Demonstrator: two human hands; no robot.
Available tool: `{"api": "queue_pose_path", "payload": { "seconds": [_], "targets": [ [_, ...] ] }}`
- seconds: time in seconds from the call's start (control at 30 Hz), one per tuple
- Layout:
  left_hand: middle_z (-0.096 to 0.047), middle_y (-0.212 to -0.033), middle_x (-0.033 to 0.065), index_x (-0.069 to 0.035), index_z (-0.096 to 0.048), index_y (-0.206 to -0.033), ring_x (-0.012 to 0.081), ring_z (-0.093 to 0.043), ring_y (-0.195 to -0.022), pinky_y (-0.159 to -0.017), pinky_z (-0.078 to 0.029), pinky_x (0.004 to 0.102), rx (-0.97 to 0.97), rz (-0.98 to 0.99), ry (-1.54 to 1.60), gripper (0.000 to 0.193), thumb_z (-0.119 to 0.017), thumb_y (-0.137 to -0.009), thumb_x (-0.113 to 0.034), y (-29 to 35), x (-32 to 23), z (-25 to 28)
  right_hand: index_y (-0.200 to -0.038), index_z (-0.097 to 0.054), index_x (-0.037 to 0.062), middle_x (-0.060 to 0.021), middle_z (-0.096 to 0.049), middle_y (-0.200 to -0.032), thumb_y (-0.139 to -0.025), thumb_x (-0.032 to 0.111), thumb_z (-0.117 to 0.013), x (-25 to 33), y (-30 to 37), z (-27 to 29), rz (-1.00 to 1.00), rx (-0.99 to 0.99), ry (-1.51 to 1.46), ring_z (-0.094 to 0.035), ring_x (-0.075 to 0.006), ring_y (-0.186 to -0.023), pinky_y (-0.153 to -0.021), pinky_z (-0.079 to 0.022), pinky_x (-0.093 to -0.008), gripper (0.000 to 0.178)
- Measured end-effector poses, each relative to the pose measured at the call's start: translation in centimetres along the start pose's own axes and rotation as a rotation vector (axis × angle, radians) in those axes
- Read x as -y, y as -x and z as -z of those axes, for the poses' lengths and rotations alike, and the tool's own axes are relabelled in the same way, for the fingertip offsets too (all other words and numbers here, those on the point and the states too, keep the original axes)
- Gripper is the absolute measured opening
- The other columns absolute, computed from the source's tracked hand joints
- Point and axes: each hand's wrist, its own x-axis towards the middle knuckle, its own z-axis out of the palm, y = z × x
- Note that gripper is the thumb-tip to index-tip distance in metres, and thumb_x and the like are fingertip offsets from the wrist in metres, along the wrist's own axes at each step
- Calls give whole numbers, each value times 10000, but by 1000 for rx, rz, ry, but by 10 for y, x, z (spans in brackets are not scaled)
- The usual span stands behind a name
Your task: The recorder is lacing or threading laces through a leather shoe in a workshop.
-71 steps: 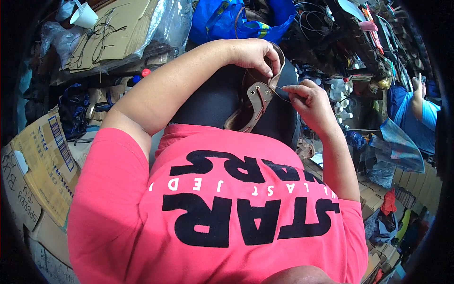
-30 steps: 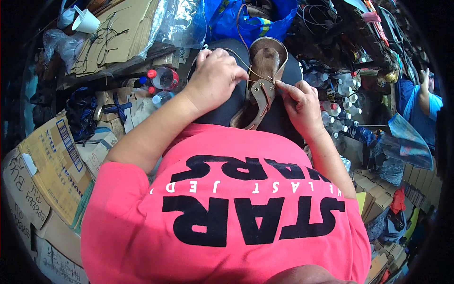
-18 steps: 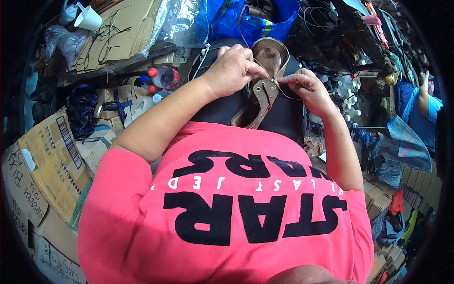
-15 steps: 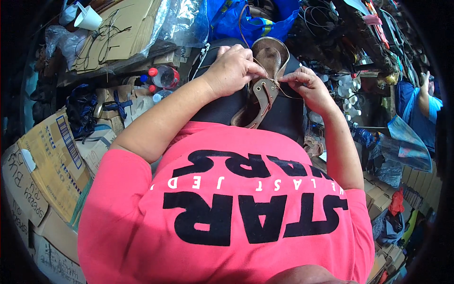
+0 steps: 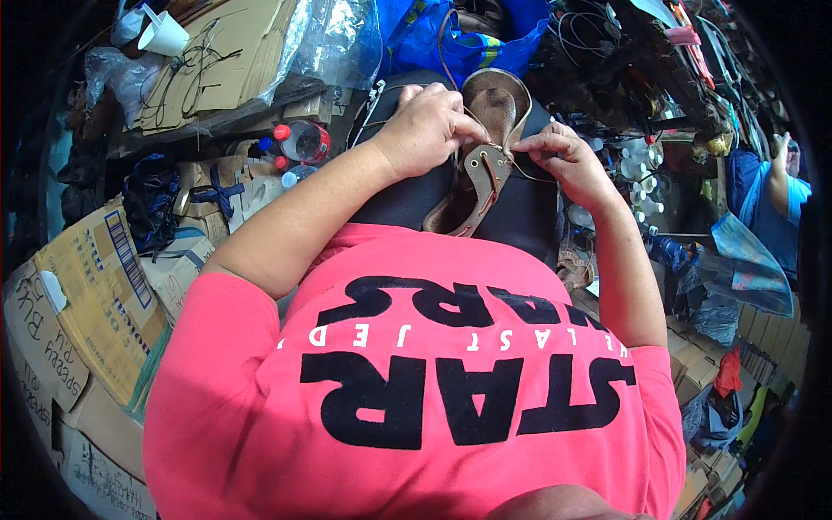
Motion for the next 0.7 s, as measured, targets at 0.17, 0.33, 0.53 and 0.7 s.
{"api": "queue_pose_path", "payload": {
  "seconds": [0.17,0.33,0.53,0.7],
  "targets": [
    [-556,-774,-30,-285,-740,-911,174,-530,-883,-827,-309,365,45,18,30,196,-685,-766,-165,-2,-3,0,-1041,-716,81,-3,-545,-859,-776,-115,-547,1,1,2,-28,31,-72,-478,-128,-899,-837,-400,-227,371],
    [-577,-796,-26,-249,-733,-891,183,-539,-902,-845,-328,374,117,-37,88,161,-682,-770,-157,-19,3,-3,-1040,-732,131,-1,-486,-745,-764,-75,-607,-1,-2,0,38,23,-51,-469,-139,-799,-771,-421,-244,367],
    [-630,-854,-33,-220,-725,-940,195,-546,-946,-874,-349,382,75,-26,60,186,-683,-775,-145,-6,-13,12,-1087,-703,104,17,-533,-793,-794,20,-683,19,10,-5,-45,-24,73,-491,-117,-837,-806,-410,-241,306],
    [-670,-869,-38,-236,-721,-1000,178,-538,-954,-896,-326,383,70,169,138,222,-688,-789,-177,3,-16,10,-1097,-690,91,3,-561,-869,-804,49,-702,21,13,-16,-72,-110,-5,-500,-104,-863,-799,-422,-244,297]
  ]
}}
